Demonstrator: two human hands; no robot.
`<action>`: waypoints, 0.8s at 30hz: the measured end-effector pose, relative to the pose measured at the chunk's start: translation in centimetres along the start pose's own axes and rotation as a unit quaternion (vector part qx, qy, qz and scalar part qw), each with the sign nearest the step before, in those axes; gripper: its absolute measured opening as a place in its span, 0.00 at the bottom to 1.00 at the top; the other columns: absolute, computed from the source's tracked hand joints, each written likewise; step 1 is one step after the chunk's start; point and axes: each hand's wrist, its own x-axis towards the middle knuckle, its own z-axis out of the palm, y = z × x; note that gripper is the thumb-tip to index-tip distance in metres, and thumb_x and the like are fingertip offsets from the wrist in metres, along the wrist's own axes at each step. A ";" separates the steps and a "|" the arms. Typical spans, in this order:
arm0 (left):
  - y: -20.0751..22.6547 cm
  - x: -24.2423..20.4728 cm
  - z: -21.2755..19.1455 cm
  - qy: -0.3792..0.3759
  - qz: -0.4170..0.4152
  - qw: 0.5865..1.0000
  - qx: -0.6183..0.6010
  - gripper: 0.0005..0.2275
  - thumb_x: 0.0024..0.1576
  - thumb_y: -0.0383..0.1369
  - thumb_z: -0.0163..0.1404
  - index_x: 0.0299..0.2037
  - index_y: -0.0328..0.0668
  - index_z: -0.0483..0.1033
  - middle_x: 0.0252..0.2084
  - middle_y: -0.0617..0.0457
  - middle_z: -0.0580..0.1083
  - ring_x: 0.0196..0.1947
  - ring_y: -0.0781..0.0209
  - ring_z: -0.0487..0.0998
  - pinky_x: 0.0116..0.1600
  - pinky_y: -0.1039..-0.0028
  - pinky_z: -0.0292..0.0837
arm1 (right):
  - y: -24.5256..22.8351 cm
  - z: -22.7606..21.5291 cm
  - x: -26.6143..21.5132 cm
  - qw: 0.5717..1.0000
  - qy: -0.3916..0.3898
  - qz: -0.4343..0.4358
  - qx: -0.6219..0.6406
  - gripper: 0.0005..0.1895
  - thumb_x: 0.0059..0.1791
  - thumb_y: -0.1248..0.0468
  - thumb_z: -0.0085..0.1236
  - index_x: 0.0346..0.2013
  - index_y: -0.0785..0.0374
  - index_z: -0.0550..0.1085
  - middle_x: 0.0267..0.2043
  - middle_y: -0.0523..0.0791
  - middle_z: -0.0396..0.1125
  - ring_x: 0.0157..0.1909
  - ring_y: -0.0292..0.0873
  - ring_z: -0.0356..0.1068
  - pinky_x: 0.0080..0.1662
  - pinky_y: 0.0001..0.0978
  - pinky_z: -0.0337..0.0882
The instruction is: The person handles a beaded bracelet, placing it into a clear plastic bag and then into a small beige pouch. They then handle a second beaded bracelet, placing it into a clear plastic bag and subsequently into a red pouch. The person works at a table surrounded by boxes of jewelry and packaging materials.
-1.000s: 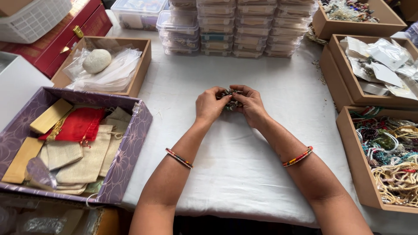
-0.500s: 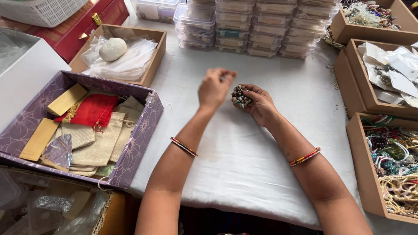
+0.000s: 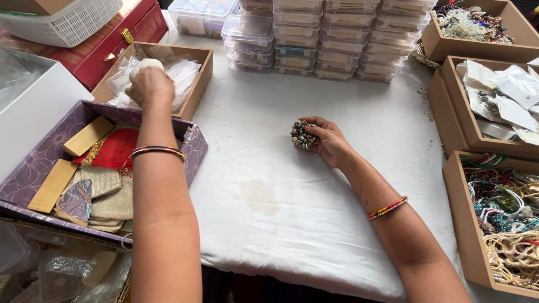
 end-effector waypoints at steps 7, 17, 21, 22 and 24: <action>-2.7 1.8 0.7 0.176 -0.018 0.974 -0.143 0.03 0.58 0.33 0.59 0.34 0.50 0.85 0.38 0.49 0.82 0.37 0.52 0.82 0.48 0.55 0.73 | 0.0 -0.1 0.1 1.000 -0.003 0.000 -0.009 0.16 0.57 0.65 0.44 0.59 0.68 0.68 0.49 0.53 0.71 0.47 0.45 0.77 0.49 0.38 0.82; -4.2 4.1 3.1 0.313 0.046 0.902 -0.293 0.06 0.62 0.33 0.57 0.33 0.43 0.80 0.37 0.49 0.82 0.35 0.55 0.84 0.36 0.64 0.80 | 0.2 -0.3 0.3 1.000 -0.011 0.007 -0.009 0.16 0.57 0.66 0.44 0.58 0.68 0.70 0.49 0.53 0.71 0.47 0.45 0.76 0.50 0.38 0.82; -0.9 4.6 2.9 0.324 0.204 0.800 -0.463 0.07 0.70 0.34 0.44 0.43 0.43 0.73 0.39 0.50 0.81 0.36 0.62 0.86 0.31 0.78 0.86 | 0.1 -0.2 0.3 1.000 -0.008 0.003 -0.012 0.16 0.57 0.66 0.44 0.58 0.68 0.69 0.49 0.53 0.72 0.48 0.45 0.77 0.50 0.38 0.82; 0.7 3.3 2.2 0.324 0.205 0.800 -0.462 0.07 0.70 0.34 0.44 0.43 0.43 0.73 0.39 0.50 0.81 0.36 0.62 0.86 0.31 0.78 0.86 | 0.0 -0.2 0.2 1.000 -0.009 0.003 -0.011 0.16 0.57 0.66 0.44 0.58 0.68 0.69 0.49 0.53 0.72 0.48 0.45 0.77 0.50 0.38 0.82; 4.1 0.6 0.7 0.197 0.284 0.840 -0.418 0.10 0.73 0.36 0.38 0.47 0.44 0.71 0.30 0.44 0.76 0.24 0.57 0.78 0.26 0.73 0.75 | 0.0 -0.1 0.1 1.000 -0.006 0.005 -0.016 0.17 0.56 0.66 0.44 0.59 0.67 0.68 0.50 0.52 0.71 0.48 0.44 0.77 0.50 0.37 0.83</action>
